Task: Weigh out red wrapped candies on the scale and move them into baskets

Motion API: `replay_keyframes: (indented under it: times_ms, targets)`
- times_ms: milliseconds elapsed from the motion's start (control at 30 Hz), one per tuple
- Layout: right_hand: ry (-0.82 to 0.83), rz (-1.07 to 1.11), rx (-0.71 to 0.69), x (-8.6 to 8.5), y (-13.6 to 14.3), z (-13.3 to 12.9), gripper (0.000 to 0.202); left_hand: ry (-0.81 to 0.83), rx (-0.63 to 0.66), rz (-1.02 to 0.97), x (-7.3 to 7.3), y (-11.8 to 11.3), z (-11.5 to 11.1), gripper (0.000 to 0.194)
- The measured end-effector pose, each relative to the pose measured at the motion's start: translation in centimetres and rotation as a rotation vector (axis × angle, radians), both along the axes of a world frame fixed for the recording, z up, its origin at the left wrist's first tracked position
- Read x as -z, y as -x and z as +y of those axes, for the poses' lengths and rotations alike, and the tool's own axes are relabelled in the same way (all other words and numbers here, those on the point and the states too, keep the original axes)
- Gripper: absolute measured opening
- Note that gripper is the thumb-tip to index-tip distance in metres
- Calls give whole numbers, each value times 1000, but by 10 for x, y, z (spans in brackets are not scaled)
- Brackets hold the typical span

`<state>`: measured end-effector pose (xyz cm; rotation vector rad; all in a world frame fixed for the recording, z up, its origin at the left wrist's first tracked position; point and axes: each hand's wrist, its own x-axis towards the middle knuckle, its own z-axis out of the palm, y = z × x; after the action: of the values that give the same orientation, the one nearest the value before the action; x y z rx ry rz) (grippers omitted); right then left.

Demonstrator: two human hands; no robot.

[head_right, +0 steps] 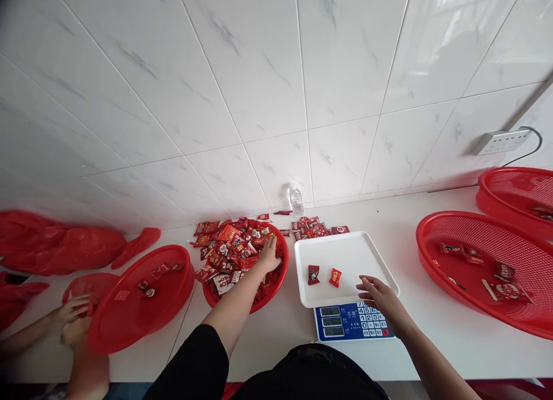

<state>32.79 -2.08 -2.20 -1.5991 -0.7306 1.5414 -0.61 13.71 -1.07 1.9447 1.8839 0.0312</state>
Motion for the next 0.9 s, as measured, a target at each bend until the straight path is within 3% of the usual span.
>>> replay_keyframes:
  times_ms: [200, 333, 433, 533, 633, 733, 833, 900]
  targets:
    - [-2, -17, -17, 1, 5, 1, 49, -52, 121, 114, 9, 11, -22, 53]
    - [-9, -42, -63, -1, 12, 0, 49, -217, 84, -22, -6, 11, -44, 42]
    - [2, -53, -103, 0, 18, 0, 50, -381, 69, -207, -21, -3, -61, 39]
    - [-4, -61, -144, 1, 24, 3, 51, -355, 259, -334, -26, -29, -74, 46]
    - [-45, -94, -158, 1, 30, 7, 52, -241, 400, -351, -15, -48, -73, 62]
    - [-83, -145, -163, -1, 32, 9, 51, -226, 214, -283, 2, -44, -54, 51]
    - [-90, -175, -162, -1, 28, 7, 49, -129, -17, -169, 13, -23, -29, 51]
    - [-95, -181, -154, 0, 25, 2, 48, -3, -44, -116, 17, -7, -17, 54]
